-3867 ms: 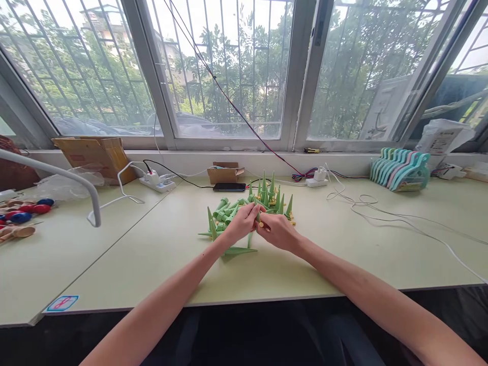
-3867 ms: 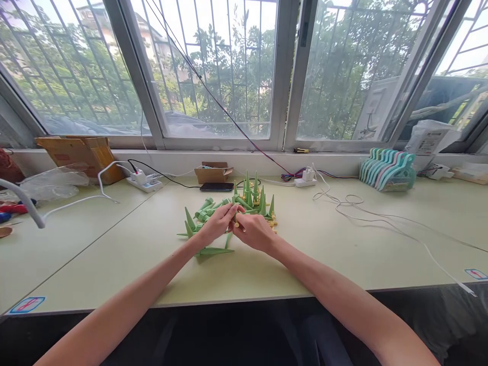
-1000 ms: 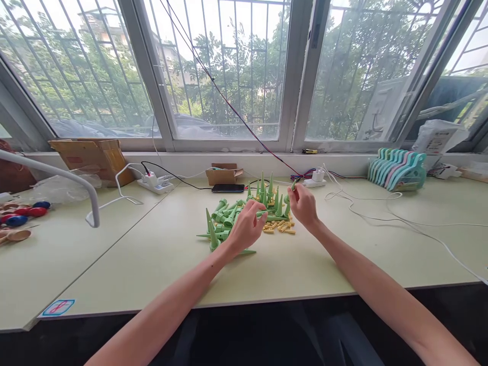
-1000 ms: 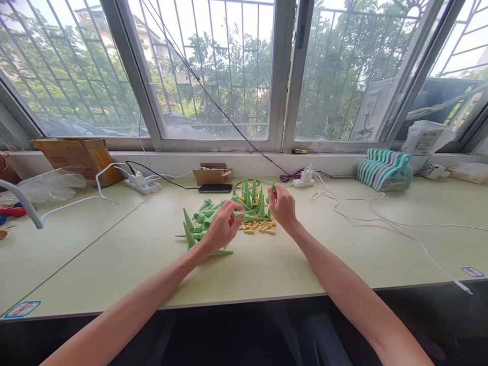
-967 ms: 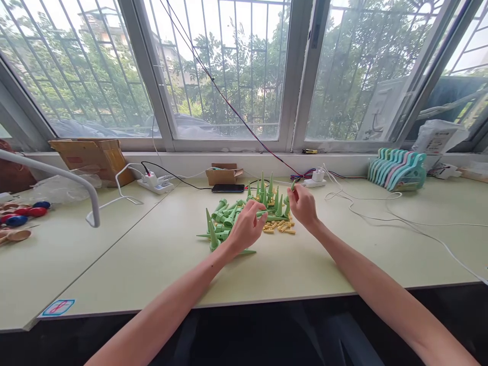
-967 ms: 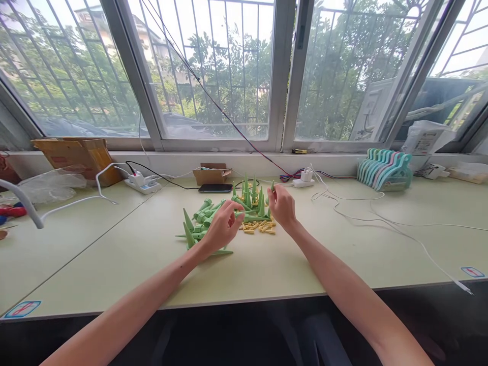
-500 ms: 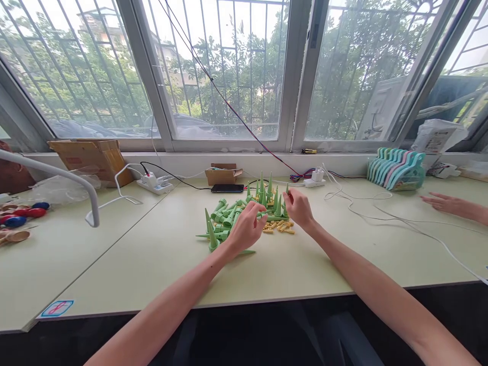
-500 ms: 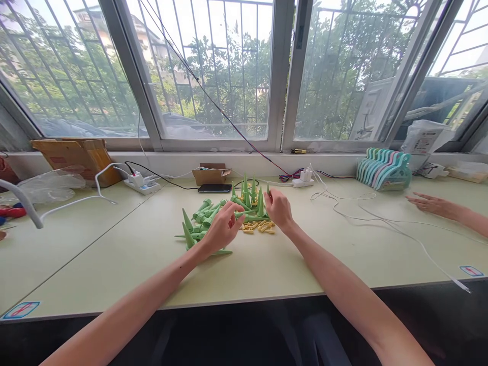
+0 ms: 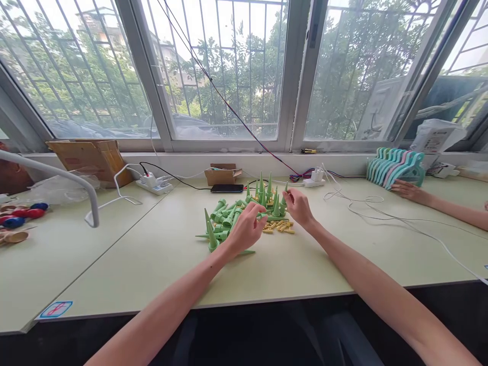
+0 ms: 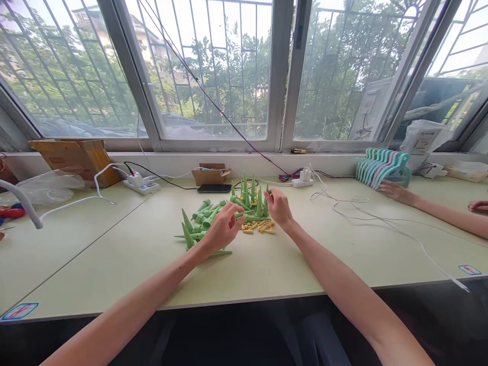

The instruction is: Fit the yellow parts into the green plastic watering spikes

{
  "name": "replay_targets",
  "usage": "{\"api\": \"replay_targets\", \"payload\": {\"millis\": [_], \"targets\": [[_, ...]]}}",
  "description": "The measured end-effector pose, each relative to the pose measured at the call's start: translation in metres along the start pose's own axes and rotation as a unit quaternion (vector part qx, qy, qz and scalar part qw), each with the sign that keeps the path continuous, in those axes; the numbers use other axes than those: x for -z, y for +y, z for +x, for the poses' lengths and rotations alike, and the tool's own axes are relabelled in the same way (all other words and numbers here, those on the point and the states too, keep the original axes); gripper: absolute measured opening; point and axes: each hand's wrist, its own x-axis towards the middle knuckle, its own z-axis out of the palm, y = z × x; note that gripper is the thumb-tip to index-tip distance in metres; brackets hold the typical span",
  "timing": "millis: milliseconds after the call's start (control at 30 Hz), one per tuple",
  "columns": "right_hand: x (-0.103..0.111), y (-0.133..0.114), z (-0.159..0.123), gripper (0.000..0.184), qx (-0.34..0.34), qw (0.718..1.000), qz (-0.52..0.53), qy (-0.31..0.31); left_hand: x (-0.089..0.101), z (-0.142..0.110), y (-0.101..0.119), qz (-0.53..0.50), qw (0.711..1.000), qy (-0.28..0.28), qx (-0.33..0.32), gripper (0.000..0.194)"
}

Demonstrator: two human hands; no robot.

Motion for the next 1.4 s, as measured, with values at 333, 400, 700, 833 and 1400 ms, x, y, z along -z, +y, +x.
{"api": "replay_targets", "payload": {"millis": [333, 400, 700, 833, 1400], "targets": [[0.000, -0.005, -0.001, 0.031, -0.017, 0.999, 0.005, 0.035, 0.000, 0.000, -0.001, 0.001, 1.000, -0.001, -0.004, 0.013], [0.001, -0.008, -0.001, 0.029, -0.018, 0.998, 0.007, 0.065, 0.000, 0.000, -0.001, 0.003, 1.000, -0.003, -0.003, 0.013], [0.003, -0.025, -0.002, 0.020, 0.017, 0.991, 0.006, 0.136, -0.001, -0.001, -0.003, 0.008, 1.000, 0.002, -0.012, 0.013], [0.001, -0.026, -0.004, 0.022, 0.042, 0.993, -0.017, 0.105, -0.001, -0.001, -0.003, 0.011, 1.000, 0.002, -0.011, 0.012], [-0.010, -0.023, -0.010, 0.024, 0.040, 0.995, -0.094, 0.022, -0.002, -0.001, -0.001, 0.012, 1.000, -0.019, 0.001, 0.011]]}}
